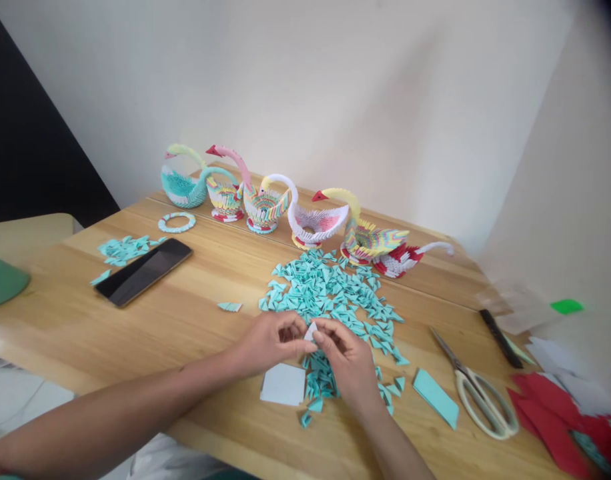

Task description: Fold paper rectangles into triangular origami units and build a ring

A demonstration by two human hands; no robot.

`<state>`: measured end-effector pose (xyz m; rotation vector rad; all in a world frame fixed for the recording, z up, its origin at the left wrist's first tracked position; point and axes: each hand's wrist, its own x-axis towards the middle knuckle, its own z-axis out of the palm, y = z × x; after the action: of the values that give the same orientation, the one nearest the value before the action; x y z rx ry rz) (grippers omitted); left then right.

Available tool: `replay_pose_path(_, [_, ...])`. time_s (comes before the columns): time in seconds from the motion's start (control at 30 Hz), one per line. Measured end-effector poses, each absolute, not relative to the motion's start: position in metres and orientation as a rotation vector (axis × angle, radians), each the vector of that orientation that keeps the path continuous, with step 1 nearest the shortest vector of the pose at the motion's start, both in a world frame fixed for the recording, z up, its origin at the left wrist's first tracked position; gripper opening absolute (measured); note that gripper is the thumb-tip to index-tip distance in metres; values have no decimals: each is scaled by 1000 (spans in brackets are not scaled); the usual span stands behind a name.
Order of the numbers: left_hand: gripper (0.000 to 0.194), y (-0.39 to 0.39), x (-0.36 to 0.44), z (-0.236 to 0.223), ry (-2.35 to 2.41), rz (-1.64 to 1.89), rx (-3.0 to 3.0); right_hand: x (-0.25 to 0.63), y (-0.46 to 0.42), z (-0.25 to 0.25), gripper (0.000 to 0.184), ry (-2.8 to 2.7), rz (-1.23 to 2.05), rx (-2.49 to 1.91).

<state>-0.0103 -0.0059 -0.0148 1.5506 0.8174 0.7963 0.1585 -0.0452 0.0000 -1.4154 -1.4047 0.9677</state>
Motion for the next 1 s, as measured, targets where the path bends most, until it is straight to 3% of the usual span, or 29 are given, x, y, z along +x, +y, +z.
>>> replay_pose_path(0.27, [21, -10, -7, -14, 916, 833, 1697, 156, -47, -3, 16, -1506, 908, -1364])
replay_pose_path(0.53, [27, -8, -10, -10, 840, 821, 1746, 157, -45, 1, 26, -1411, 1102, -1377])
replay_pose_path(0.77, [27, -8, -12, -17, 813, 758, 1658, 162, -45, 3, 16, -1587, 898, -1359])
replay_pose_path(1.0, [35, -3, -13, -11, 719, 787, 1498, 163, -43, 0, 19, -1586, 852, -1319])
